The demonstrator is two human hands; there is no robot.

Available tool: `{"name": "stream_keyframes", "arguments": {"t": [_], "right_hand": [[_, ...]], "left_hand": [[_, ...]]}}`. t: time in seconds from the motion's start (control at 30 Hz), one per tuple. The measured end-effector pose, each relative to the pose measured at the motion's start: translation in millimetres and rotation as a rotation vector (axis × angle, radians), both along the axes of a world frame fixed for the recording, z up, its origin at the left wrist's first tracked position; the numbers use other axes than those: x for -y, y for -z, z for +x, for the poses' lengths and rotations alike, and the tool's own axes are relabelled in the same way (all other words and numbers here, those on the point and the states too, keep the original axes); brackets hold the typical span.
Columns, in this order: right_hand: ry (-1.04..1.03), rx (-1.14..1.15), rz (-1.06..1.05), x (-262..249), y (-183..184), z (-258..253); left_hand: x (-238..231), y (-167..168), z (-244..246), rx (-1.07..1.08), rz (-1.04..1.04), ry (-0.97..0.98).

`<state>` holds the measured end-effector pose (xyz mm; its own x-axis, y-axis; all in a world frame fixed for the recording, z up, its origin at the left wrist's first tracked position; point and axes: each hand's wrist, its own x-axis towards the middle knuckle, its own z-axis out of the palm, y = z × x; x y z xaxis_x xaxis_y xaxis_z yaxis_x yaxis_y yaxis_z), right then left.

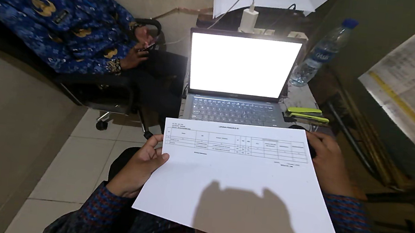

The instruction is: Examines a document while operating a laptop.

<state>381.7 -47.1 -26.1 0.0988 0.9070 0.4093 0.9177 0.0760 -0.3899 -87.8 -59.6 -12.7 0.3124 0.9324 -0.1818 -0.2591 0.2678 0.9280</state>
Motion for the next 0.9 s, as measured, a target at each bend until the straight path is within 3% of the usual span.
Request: {"name": "stream_keyframes", "arguments": {"t": [0.9], "right_hand": [[0.102, 0.053, -0.01, -3.3, 0.4, 4.2]], "left_hand": [[-5.4, 0.3, -6.5, 0.016, 0.013, -0.044]]}}
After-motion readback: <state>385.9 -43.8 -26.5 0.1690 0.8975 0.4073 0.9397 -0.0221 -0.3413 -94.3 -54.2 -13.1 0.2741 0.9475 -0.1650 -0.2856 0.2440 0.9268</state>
